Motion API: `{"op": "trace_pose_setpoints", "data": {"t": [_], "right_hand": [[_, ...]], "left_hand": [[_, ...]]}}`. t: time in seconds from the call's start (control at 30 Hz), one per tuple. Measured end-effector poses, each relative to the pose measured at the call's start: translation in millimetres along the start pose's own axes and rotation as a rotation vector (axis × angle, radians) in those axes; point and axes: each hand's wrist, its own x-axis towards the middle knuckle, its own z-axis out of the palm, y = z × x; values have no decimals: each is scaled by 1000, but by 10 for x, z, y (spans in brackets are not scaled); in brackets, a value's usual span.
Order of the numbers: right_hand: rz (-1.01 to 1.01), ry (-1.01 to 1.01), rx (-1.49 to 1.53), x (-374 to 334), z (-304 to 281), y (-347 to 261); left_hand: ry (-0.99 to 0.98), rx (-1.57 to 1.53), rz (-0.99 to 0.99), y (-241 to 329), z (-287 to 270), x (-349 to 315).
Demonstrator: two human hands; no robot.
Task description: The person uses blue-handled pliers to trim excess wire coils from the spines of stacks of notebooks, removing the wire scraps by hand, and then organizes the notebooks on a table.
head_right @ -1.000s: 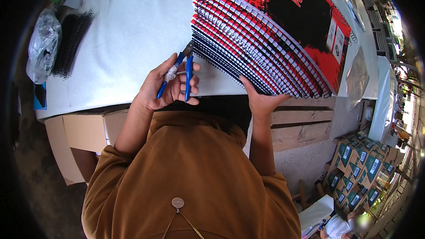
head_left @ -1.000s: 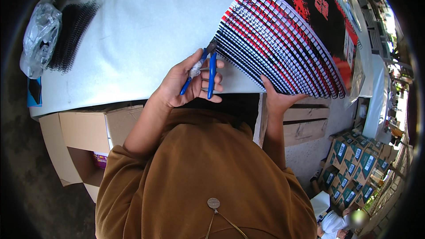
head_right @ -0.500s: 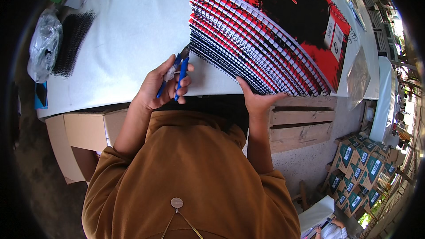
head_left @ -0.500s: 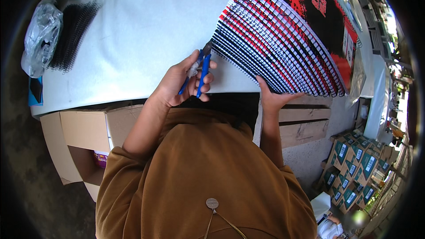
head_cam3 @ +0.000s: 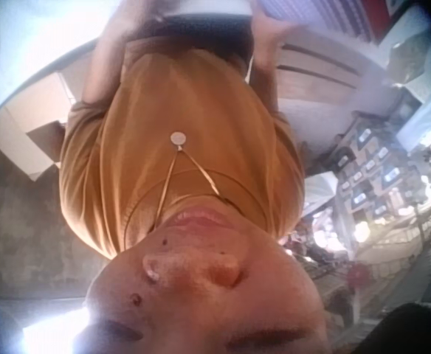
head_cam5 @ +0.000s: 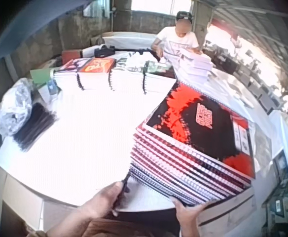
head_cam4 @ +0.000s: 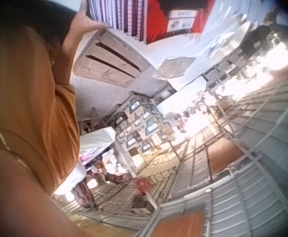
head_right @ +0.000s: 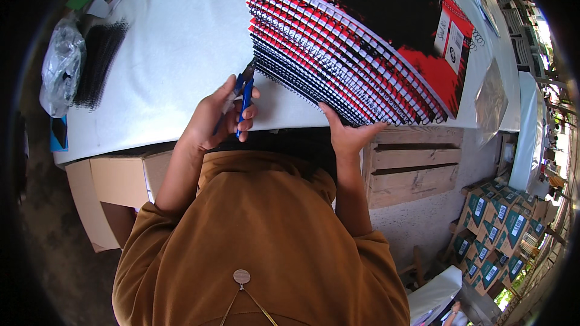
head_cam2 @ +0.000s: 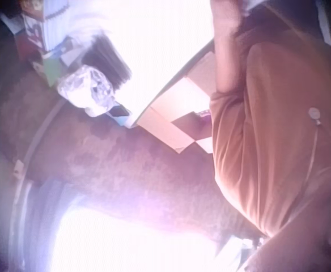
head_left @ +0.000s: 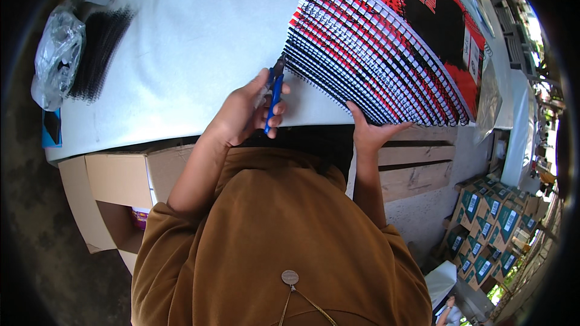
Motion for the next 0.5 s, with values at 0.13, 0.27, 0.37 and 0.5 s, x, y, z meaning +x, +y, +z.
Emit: {"op": "trace_pose_setpoints", "data": {"t": [0.13,0.27,0.37,0.5], "right_hand": [[-166,46,94,-21,46,84],[-171,67,37,-121,91,134],[3,-8,50,-166,90,153],[17,1,-7,-190,80,200]], "left_hand": [[641,1441,152,4,307,12],[193,148,-27,22,171,-24],[20,-110,-43,-11,-6,-21],[203,413,32,16,145,-43]]}}
